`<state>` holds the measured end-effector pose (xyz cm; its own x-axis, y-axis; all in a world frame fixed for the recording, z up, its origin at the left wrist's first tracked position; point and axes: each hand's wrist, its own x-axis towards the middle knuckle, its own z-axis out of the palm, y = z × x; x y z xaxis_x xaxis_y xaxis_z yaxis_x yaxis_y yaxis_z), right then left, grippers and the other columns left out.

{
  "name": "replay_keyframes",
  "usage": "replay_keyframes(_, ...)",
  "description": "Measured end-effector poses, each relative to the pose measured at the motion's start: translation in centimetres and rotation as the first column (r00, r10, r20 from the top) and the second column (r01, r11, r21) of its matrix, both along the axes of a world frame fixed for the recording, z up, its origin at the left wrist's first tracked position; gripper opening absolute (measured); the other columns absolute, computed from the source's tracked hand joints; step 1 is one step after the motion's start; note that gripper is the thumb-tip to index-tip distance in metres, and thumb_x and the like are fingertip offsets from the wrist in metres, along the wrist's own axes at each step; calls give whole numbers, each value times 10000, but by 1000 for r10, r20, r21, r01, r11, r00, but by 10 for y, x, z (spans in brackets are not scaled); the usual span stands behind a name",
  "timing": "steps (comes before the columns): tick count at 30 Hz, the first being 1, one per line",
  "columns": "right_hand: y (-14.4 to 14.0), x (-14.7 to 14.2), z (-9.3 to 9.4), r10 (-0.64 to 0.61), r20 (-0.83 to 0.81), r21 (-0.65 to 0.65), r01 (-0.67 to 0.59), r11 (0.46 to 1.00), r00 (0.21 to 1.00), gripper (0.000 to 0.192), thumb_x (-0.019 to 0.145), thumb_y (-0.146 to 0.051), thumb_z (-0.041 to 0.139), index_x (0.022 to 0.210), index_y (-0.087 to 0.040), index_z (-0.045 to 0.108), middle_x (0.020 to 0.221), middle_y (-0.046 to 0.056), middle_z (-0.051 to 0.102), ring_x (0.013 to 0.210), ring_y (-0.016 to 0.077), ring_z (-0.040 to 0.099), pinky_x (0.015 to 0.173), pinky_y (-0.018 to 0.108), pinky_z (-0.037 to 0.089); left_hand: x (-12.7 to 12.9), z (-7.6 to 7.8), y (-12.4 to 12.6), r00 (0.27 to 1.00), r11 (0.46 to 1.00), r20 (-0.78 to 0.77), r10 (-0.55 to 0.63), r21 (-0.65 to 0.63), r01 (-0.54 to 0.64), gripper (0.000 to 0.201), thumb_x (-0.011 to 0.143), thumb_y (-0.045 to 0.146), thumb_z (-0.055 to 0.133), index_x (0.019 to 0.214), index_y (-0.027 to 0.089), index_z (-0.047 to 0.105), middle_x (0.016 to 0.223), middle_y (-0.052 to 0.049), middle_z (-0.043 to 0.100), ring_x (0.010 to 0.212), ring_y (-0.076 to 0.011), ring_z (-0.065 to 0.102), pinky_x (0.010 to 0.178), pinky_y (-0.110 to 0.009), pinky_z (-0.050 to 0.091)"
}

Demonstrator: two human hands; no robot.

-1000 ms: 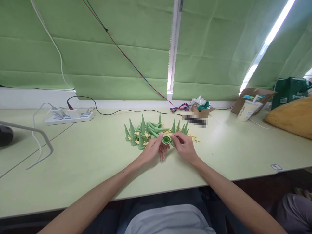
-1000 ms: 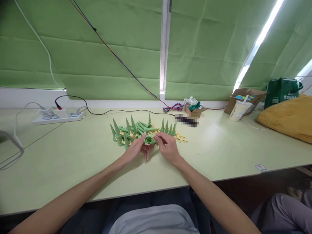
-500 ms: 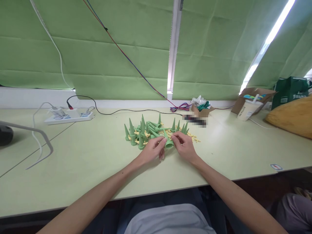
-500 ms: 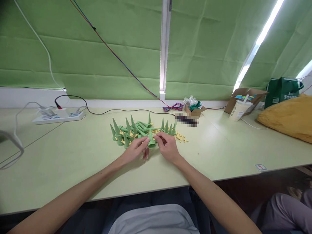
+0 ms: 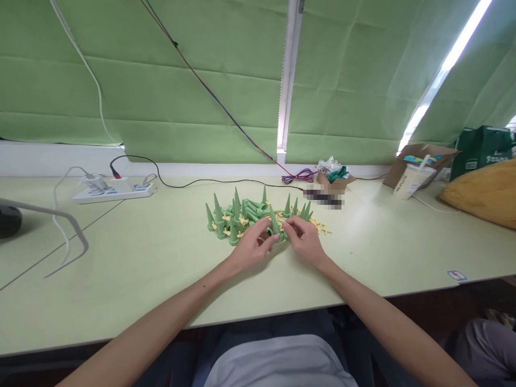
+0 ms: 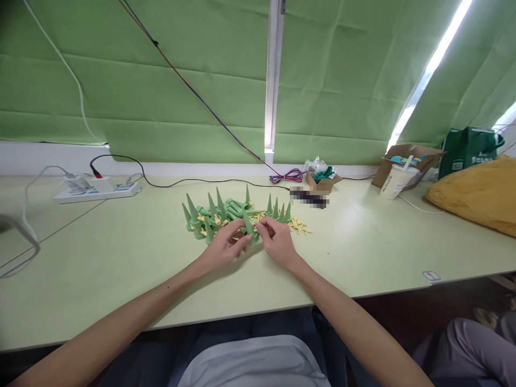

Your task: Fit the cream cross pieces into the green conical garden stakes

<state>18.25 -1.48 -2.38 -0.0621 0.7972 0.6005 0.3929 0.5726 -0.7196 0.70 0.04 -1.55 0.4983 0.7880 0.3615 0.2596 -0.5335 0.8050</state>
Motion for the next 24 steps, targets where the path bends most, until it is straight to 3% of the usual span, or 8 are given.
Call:
replay_keyframes(11,0,-2,2,56,-85,-59,-61,996,995,239,910,-360,526,751,-183,534,599,-35,441,492,91,346,466,239,266,-1,-2,0,999,982,-33,4,188,2,144,932,311,468,871,181,484,950,-44,450,745,-118,507,512,-192,440)
replay_keyframes(18,2,-1,1,26,-46,-96,-31,995,999,278,907,-362,519,698,-180,507,554,-45,391,480,87,326,457,236,253,-4,-4,2,995,933,-96,2,358,32,128,951,225,436,1005,200,550,1074,-56,475,659,-70,501,592,-217,484)
replay_keyframes(24,2,-2,0,17,-90,-93,-25,995,996,265,913,-373,523,736,-176,536,592,-33,441,493,87,347,461,234,272,-1,-4,0,992,932,-88,89,358,-52,195,952,244,440,1110,235,554,1129,-61,467,613,-56,524,580,-227,493)
